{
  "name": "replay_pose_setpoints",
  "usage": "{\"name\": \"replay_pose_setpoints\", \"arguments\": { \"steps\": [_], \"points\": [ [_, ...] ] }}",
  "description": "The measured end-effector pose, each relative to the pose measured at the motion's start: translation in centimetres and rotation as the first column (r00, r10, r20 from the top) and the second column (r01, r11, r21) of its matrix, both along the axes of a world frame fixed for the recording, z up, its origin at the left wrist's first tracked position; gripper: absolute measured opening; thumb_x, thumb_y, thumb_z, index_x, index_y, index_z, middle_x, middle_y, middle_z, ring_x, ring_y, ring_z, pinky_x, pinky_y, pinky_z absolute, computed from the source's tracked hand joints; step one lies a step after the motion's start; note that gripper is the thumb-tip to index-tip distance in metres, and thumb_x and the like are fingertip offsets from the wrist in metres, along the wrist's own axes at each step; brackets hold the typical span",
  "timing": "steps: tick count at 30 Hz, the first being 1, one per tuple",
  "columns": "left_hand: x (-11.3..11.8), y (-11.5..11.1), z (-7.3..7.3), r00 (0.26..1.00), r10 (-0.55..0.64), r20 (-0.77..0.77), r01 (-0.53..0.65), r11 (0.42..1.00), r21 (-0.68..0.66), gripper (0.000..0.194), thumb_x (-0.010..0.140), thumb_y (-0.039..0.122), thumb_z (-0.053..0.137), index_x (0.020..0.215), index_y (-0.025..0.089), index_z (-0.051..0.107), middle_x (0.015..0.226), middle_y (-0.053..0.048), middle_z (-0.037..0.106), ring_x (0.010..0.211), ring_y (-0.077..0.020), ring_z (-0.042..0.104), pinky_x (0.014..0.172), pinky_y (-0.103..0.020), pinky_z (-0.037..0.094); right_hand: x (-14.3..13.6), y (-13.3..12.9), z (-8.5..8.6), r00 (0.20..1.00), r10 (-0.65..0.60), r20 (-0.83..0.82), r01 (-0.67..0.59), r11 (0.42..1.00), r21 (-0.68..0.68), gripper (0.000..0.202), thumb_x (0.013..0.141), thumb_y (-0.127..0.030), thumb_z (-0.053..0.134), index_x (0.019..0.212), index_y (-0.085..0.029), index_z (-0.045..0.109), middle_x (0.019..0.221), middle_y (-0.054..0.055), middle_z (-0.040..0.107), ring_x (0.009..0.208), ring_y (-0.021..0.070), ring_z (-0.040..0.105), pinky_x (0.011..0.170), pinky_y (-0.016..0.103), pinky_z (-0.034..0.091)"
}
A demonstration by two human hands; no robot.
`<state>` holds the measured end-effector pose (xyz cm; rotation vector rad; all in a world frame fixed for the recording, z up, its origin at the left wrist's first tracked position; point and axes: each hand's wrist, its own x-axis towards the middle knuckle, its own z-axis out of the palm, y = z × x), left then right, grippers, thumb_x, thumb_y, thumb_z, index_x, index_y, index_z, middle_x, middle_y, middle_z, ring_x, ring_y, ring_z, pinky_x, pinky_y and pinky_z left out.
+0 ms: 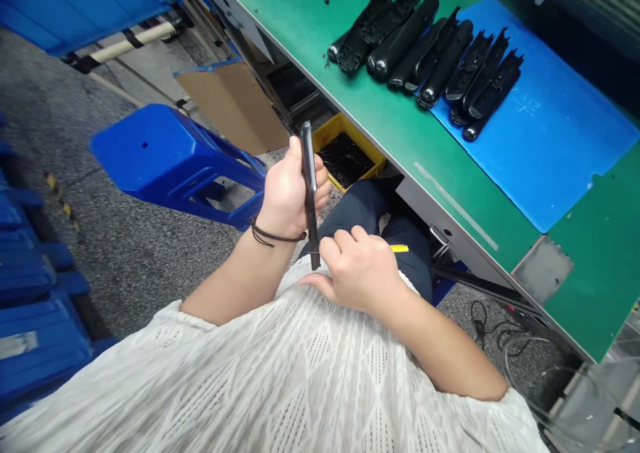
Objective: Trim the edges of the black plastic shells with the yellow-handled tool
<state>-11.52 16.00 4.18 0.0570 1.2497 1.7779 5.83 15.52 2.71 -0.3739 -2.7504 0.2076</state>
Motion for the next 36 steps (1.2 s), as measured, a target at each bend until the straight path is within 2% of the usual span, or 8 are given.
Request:
{"name": "replay_pose_setpoints", "arguments": {
  "steps": [14, 19, 22, 25, 27, 30, 33, 36],
  "points": [
    [-7.4, -1.0, -3.3, 0.889, 0.383, 0.252, -0.365, 0.924, -0.117, 0.057, 0.107, 0.061, 0.032, 0.066, 0.023, 0.036, 0.046, 0.008, 0.027, 0.033, -0.0073, 0.023, 0.031, -0.020, 0.016, -4.2, -0.5, -1.0, 0.986, -0.086, -0.139, 0.100, 0.991, 0.091, 0.045, 0.106, -0.050, 0.054, 0.072, -0.021, 0.052, 0.065, 0.001, 0.050, 0.064, 0.0165, 0.037, 0.057, 0.034, 0.020],
    [-9.2, -1.8, -3.7, 0.866, 0.412, 0.284, -0.388, 0.911, -0.140, 0.054, 0.108, 0.058, 0.029, 0.066, 0.024, 0.034, 0.045, 0.008, 0.027, 0.033, -0.0082, 0.024, 0.032, -0.020, 0.015, -5.0, 0.8, -1.1, 0.972, -0.108, -0.207, 0.091, 0.992, -0.093, 0.022, 0.107, -0.024, 0.044, 0.113, -0.016, 0.064, 0.083, 0.005, 0.058, 0.074, 0.0176, 0.050, 0.061, 0.031, 0.033],
    [-9.5, -2.2, -3.5, 0.864, 0.423, 0.275, -0.402, 0.906, -0.129, 0.054, 0.108, 0.057, 0.029, 0.066, 0.023, 0.034, 0.045, 0.007, 0.028, 0.033, -0.0080, 0.024, 0.032, -0.020, 0.016, -5.3, 2.5, -2.0, 0.985, -0.169, -0.038, 0.168, 0.985, -0.031, 0.052, 0.097, -0.004, 0.044, 0.142, -0.027, 0.058, 0.089, 0.003, 0.057, 0.069, 0.0157, 0.049, 0.054, 0.028, 0.029],
    [-9.7, -2.5, -3.4, 0.862, 0.430, 0.267, -0.412, 0.903, -0.125, 0.054, 0.108, 0.057, 0.028, 0.066, 0.023, 0.035, 0.045, 0.007, 0.029, 0.033, -0.0081, 0.025, 0.033, -0.020, 0.017, -5.4, 3.3, -2.6, 0.962, -0.256, 0.095, 0.266, 0.958, -0.112, 0.072, 0.092, -0.014, 0.065, 0.159, -0.027, 0.042, 0.100, 0.006, 0.062, 0.071, 0.0165, 0.054, 0.053, 0.027, 0.033],
    [-9.7, -2.5, -3.7, 0.861, 0.437, 0.260, -0.418, 0.900, -0.127, 0.054, 0.108, 0.057, 0.029, 0.067, 0.023, 0.035, 0.046, 0.007, 0.031, 0.033, -0.0086, 0.027, 0.033, -0.021, 0.019, -5.6, 2.9, -2.6, 0.976, -0.215, 0.043, 0.217, 0.919, -0.330, 0.074, 0.090, -0.030, 0.076, 0.155, -0.018, 0.045, 0.109, 0.011, 0.066, 0.079, 0.0185, 0.061, 0.058, 0.028, 0.044],
    [-9.5, -2.1, -4.8, 0.867, 0.438, 0.238, -0.417, 0.899, -0.135, 0.054, 0.108, 0.060, 0.030, 0.068, 0.023, 0.035, 0.047, 0.007, 0.033, 0.034, -0.0087, 0.030, 0.035, -0.021, 0.025, -6.0, 1.2, -2.4, 0.985, -0.120, -0.127, 0.013, 0.775, -0.632, 0.051, 0.091, -0.042, 0.076, 0.133, -0.017, 0.061, 0.106, 0.008, 0.071, 0.077, 0.0152, 0.064, 0.064, 0.027, 0.051],
    [-8.8, -1.5, -6.0, 0.924, 0.357, 0.135, -0.339, 0.930, -0.143, 0.055, 0.105, 0.066, 0.035, 0.071, 0.023, 0.040, 0.053, 0.004, 0.043, 0.040, -0.0102, 0.042, 0.043, -0.022, 0.039, -6.4, -0.2, -2.2, 0.941, -0.186, -0.283, -0.062, 0.726, -0.685, 0.018, 0.097, -0.035, 0.067, 0.105, -0.018, 0.067, 0.086, 0.001, 0.069, 0.068, 0.0112, 0.061, 0.062, 0.023, 0.049],
    [-7.3, -2.1, -5.8, 0.903, 0.263, -0.339, -0.307, 0.948, -0.082, 0.046, 0.098, 0.065, 0.055, 0.085, 0.022, 0.055, 0.078, -0.005, 0.064, 0.070, -0.0191, 0.066, 0.066, -0.033, 0.055, -6.1, -0.1, -1.7, 0.854, -0.331, -0.402, -0.003, 0.769, -0.640, 0.012, 0.098, -0.029, 0.062, 0.091, -0.019, 0.063, 0.073, -0.003, 0.062, 0.062, 0.0097, 0.056, 0.060, 0.023, 0.046]
  ]
}}
